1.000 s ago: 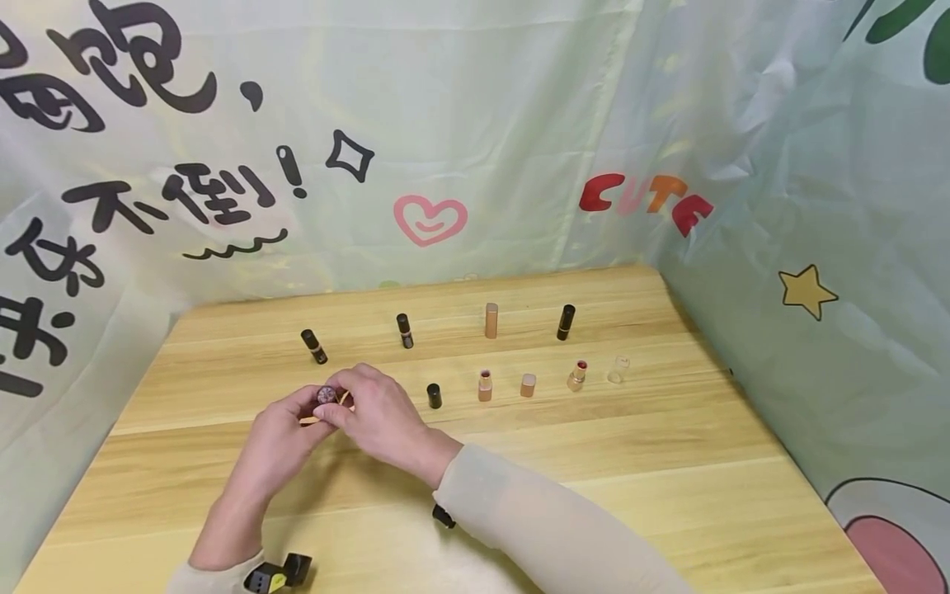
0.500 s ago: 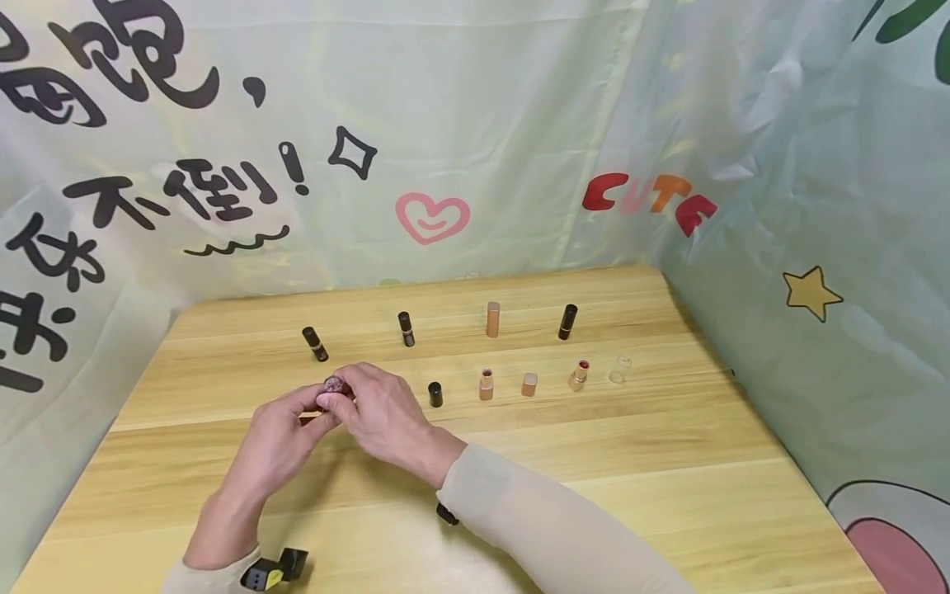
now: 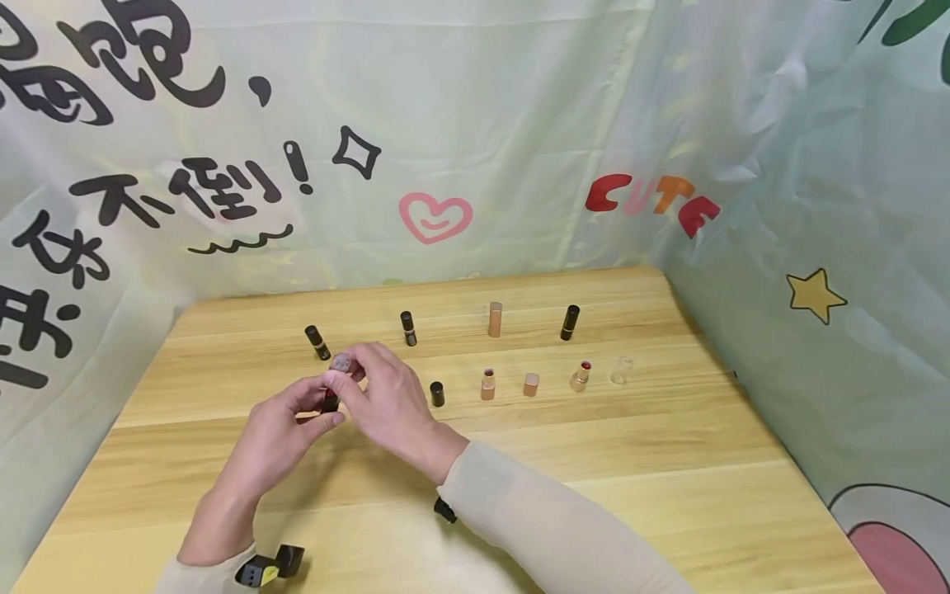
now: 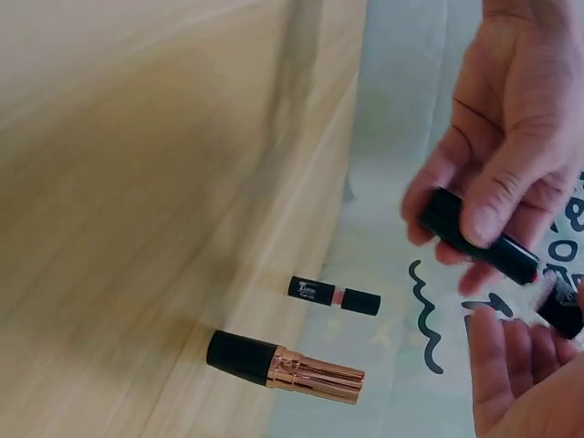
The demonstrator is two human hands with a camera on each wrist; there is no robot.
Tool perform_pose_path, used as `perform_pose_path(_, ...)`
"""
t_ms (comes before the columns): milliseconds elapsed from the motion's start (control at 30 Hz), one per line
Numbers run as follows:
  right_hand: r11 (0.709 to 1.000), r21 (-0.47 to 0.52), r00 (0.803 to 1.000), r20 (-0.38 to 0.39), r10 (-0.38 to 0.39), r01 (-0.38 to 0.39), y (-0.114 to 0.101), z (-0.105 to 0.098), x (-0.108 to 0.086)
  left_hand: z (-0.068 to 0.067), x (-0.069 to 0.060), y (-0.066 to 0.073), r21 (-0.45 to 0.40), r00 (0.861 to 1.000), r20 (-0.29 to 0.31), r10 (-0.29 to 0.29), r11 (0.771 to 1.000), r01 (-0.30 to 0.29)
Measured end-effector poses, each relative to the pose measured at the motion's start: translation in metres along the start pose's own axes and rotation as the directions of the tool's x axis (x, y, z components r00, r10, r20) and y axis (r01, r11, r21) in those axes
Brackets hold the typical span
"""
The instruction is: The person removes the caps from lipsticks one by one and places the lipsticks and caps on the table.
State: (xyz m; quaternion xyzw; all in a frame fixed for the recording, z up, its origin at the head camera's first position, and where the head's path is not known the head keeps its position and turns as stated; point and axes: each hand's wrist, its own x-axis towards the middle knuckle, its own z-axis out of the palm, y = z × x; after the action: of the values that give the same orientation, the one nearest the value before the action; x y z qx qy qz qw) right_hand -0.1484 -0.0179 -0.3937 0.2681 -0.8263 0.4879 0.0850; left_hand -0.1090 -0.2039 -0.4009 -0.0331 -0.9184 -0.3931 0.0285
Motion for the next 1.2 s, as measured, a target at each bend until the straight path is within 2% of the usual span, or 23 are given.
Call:
perform_pose_path(133, 0.998, 0.037, 0.996, -0.071, -0.047, 0.049, 0.003, -0.001, 0.002, -0.011, 0.002, -0.004, -0.031, 0.993, -0.037, -0.114, 0.993, 0.113)
perform_pose_path(233, 0.997, -0.002, 0.996, -0.044, -0.082, 0.082, 0.004, 0.003, 0.004, -0.02, 0.004, -0.01, -0.047, 0.981, -0.084, -0.174, 0.984, 0.171)
perform_pose_path(300, 0.995, -0.047, 0.996, 0.002, -0.088, 0.088, 0.004, 0.008, 0.005, -0.025, 0.005, -0.016, -0.052, 0.975, -0.106, -0.193, 0.981, 0.188)
perform_pose_path(433, 0.983, -0.168, 0.993, 0.107, -0.049, 0.066, 0.003, 0.021, 0.01, -0.029, 0.007, -0.029, -0.05, 0.967, -0.132, -0.216, 0.976, 0.211)
perform_pose_path(667, 0.933, -0.348, 0.973, 0.229, -0.014, 0.096, 0.006, 0.042, 0.012, -0.028, 0.005, -0.047, -0.011, 0.956, -0.144, -0.256, 0.966, 0.257)
perform_pose_path(833, 0.903, -0.406, 0.964, 0.264, -0.03, 0.139, 0.011, 0.049, 0.011, -0.026, 0.008, -0.055, 0.031, 0.956, -0.131, -0.263, 0.963, 0.269)
perform_pose_path(1033, 0.898, -0.413, 0.946, 0.325, -0.009, 0.151, 0.014, 0.052, 0.01, -0.022, 0.012, -0.063, 0.058, 0.957, -0.076, -0.279, 0.957, 0.283)
perform_pose_path(1200, 0.877, -0.451, 0.936, 0.353, 0.003, 0.167, 0.016, 0.056, 0.012, -0.018, 0.014, -0.066, 0.074, 0.955, -0.063, -0.29, 0.953, 0.294)
